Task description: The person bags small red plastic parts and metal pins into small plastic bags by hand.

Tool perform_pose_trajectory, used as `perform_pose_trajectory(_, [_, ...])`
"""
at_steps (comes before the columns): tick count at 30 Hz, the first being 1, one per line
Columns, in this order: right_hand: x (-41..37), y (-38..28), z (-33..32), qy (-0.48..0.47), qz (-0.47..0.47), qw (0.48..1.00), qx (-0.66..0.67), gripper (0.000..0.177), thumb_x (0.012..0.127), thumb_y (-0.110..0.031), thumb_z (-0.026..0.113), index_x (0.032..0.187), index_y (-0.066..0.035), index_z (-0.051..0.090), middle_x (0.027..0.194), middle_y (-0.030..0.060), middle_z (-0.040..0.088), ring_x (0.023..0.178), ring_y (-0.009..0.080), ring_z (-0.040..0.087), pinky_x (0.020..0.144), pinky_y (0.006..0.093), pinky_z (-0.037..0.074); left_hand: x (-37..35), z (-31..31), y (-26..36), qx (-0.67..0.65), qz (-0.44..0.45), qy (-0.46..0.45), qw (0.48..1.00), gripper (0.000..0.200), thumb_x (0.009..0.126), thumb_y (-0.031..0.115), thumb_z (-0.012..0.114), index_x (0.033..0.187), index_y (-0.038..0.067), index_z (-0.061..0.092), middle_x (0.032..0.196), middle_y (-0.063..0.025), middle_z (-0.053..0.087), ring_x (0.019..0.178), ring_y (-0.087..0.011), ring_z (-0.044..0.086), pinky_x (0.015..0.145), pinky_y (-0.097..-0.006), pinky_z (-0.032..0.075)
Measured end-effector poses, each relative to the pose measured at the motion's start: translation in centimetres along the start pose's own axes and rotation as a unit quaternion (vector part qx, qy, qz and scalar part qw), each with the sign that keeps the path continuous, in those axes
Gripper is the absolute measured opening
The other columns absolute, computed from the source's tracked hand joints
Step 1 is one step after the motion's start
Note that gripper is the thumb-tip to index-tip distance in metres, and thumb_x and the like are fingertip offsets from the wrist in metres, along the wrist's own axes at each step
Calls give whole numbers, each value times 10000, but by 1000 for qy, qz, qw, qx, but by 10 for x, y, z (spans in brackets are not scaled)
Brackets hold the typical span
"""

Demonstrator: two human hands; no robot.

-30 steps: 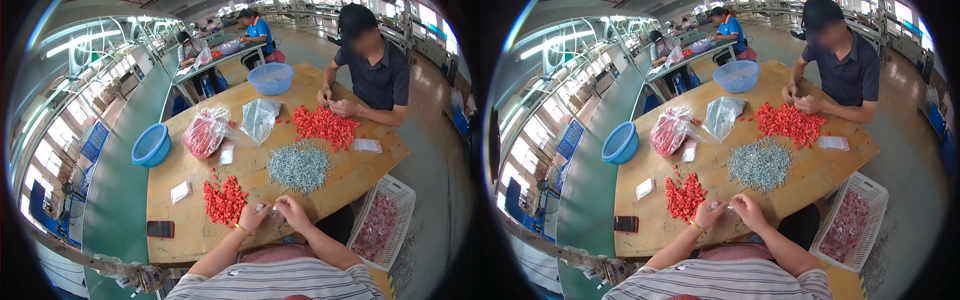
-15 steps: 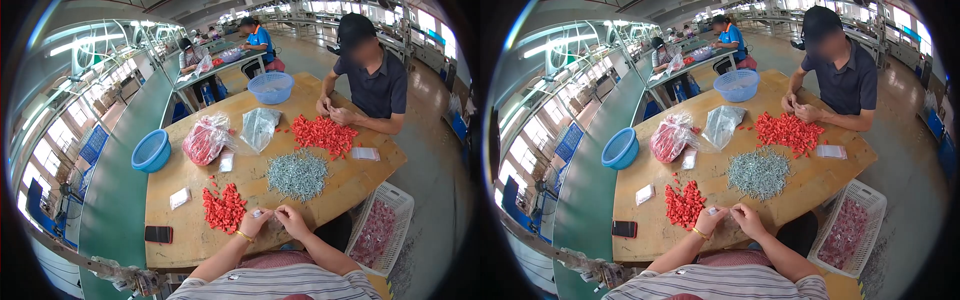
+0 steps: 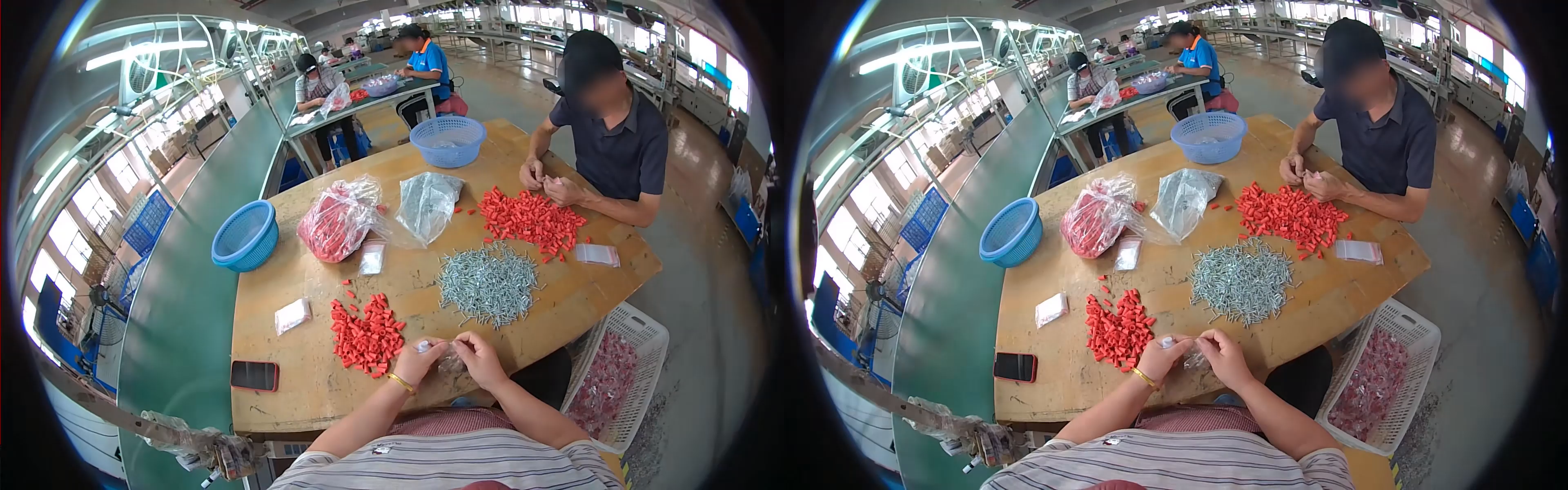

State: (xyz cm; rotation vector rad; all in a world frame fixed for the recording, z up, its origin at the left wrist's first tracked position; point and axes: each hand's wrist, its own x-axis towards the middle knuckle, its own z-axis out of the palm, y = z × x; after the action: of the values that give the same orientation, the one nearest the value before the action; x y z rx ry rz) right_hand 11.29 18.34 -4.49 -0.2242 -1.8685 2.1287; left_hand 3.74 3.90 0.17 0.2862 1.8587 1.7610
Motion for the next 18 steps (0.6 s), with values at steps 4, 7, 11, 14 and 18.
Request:
perform_pose_trajectory(4, [0,-2,-1,-6,-3,1000,-11,125,982,-146,588,1018,-28,600,829,-27,568,732,40,503,646,210,423,1,0,-2,-37,18,9,999,118,894,152,708,942,47,687,710,50,584,591,-36,476,525,-208,368])
perform_pose_trajectory(7, [1,-7,0,-8,8,1000,9,123,979,-146,592,1016,-29,601,818,-30,566,718,36,496,628,207,414,1,0,-5,-61,12,4,998,94,895,130,703,914,43,670,738,40,595,623,-39,500,549,-209,395])
perform_pose_trajectory(11, [3,7,-5,3,16,999,35,131,967,-141,607,1014,-19,600,854,-22,583,764,46,519,679,216,438,-5,-2,5,-20,18,-30,999,115,909,137,686,929,23,695,747,40,607,642,-40,508,571,-210,415])
perform_pose_trajectory(14, [0,5,-4,12,1,1000,6,130,959,-132,617,1008,-13,597,866,-17,589,786,51,532,711,221,454,1,-4,-6,16,48,-26,998,137,905,147,692,940,15,703,756,44,614,652,-37,509,583,-213,427])
perform_pose_trajectory(18, [0,-2,1,47,-3,999,-1,114,948,-111,628,998,-15,594,881,-12,591,814,58,544,742,228,466,5,-5,-18,54,58,24,997,129,871,148,733,872,40,664,751,38,613,659,-34,509,586,-214,434])
